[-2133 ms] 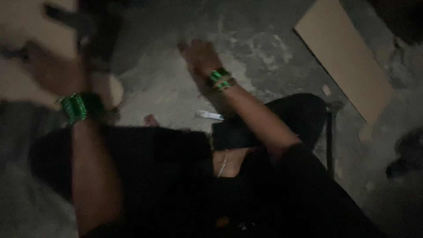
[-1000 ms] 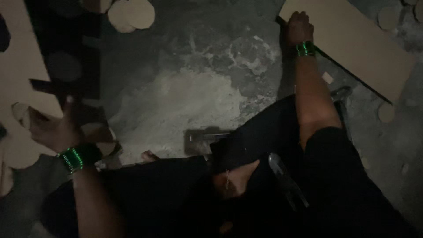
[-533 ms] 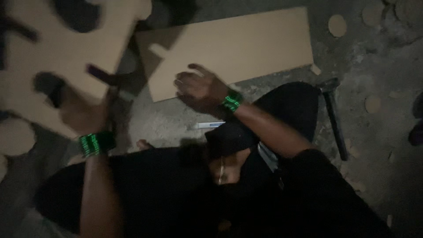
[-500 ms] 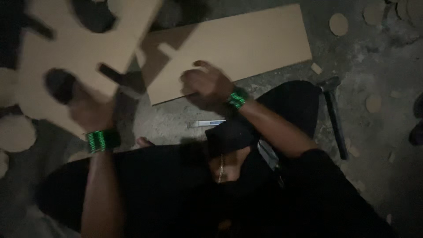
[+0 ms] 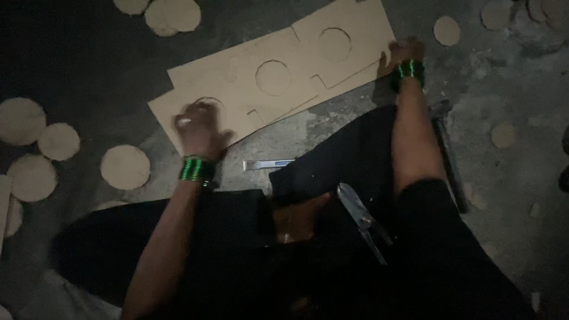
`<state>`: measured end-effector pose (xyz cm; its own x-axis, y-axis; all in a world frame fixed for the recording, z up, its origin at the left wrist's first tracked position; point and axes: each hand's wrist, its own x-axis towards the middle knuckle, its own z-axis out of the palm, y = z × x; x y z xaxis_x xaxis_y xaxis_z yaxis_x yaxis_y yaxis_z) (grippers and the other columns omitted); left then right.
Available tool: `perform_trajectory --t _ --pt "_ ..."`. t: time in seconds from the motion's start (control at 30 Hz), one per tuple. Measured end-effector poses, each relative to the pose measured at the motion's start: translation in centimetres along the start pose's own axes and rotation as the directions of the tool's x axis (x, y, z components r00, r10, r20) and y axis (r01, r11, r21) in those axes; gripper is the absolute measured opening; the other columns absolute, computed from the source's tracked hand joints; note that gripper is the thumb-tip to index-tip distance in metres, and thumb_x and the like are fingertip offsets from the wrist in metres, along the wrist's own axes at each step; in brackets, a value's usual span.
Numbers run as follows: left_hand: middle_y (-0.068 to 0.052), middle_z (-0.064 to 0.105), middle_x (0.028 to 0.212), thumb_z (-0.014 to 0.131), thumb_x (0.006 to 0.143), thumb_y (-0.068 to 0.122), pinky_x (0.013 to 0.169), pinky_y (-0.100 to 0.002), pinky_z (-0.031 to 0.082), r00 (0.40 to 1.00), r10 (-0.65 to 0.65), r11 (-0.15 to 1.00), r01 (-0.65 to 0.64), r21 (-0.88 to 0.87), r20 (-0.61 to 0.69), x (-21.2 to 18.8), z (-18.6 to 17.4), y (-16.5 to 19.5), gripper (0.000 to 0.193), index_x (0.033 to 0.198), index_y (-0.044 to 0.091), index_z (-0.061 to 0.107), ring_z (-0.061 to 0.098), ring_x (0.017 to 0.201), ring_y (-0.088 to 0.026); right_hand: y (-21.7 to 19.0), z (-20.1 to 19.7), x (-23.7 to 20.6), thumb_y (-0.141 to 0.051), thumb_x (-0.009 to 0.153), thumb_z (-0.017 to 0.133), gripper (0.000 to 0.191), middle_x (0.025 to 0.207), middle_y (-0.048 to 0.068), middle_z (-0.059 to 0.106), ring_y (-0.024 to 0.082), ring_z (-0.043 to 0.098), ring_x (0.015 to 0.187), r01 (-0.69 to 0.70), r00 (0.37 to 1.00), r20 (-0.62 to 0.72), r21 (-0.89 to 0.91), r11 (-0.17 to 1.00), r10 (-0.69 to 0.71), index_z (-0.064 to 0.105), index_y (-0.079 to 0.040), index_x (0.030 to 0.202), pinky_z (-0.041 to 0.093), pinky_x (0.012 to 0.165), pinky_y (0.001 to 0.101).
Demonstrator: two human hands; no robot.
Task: The person sits on the floor and punches circular holes in a cardboard sheet, holding a punch against the cardboard and striking it with a hammer. After punching several holes, the person uses shears to trim and clean the cut edges of the holes.
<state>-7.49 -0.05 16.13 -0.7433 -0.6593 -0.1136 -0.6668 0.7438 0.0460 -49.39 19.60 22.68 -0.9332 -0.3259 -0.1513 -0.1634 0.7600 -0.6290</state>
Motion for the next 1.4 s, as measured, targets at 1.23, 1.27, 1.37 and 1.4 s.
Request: perform_trajectory --t 1.23,1.27,1.37,1.4 --pt "-0.025 0.068 0.127 0.071 0.088 0.016 0.096 -0.041 0.055 0.849 -0.502 0.101 0.249 -0.963 0.167 -0.6 -2.5 -5.2 0.055 0.132 -0.012 0.052 0.064 0.112 -0.032 0.0 0.5 -1.5 -0.028 0.083 0.083 0.058 0.124 0.025 0.061 0.038 0.063 0.106 -0.081 0.991 0.087 -0.188 0.979 0.098 0.058 0.005 0.124 0.055 0.084 0.0486" --pt "-0.023 0.069 0.128 0.069 0.091 0.016 0.098 -0.041 0.055 0.857 -0.508 0.166 0.194 -0.967 0.085 -0.6 -2.8 -5.5 0.054 0.136 -0.01 0.054 0.066 0.113 -0.031 -0.1 0.3 -1.7 -0.027 0.084 0.083 0.056 0.122 0.025 0.062 0.038 0.063 0.104 -0.047 0.995 0.077 -0.19 0.981 0.063 0.059 0.005 0.123 0.055 0.083 0.0484" --pt "-0.023 0.067 0.136 0.068 0.102 0.017 0.104 -0.044 0.054 0.826 -0.498 0.434 -0.027 -0.9 -0.264 -0.8 -4.1 -6.4 0.055 0.148 -0.008 0.051 0.066 0.121 -0.032 -0.3 -0.1 -1.8 -0.024 0.086 0.081 0.049 0.117 0.024 0.064 0.037 0.064 0.1 0.149 0.988 -0.005 -0.15 0.977 -0.151 0.061 0.006 0.119 0.056 0.08 0.0477" --pt "-0.028 0.061 0.141 0.071 0.106 0.016 0.106 -0.048 0.05 0.77 -0.461 0.567 -0.127 -0.814 -0.441 -0.7 -4.6 -6.7 0.06 0.152 -0.012 0.042 0.06 0.127 -0.037 -0.3 -0.1 -1.8 -0.023 0.086 0.081 0.047 0.116 0.024 0.065 0.037 0.064 0.099 0.256 0.964 -0.046 -0.132 0.958 -0.264 0.061 0.006 0.118 0.056 0.079 0.0475"
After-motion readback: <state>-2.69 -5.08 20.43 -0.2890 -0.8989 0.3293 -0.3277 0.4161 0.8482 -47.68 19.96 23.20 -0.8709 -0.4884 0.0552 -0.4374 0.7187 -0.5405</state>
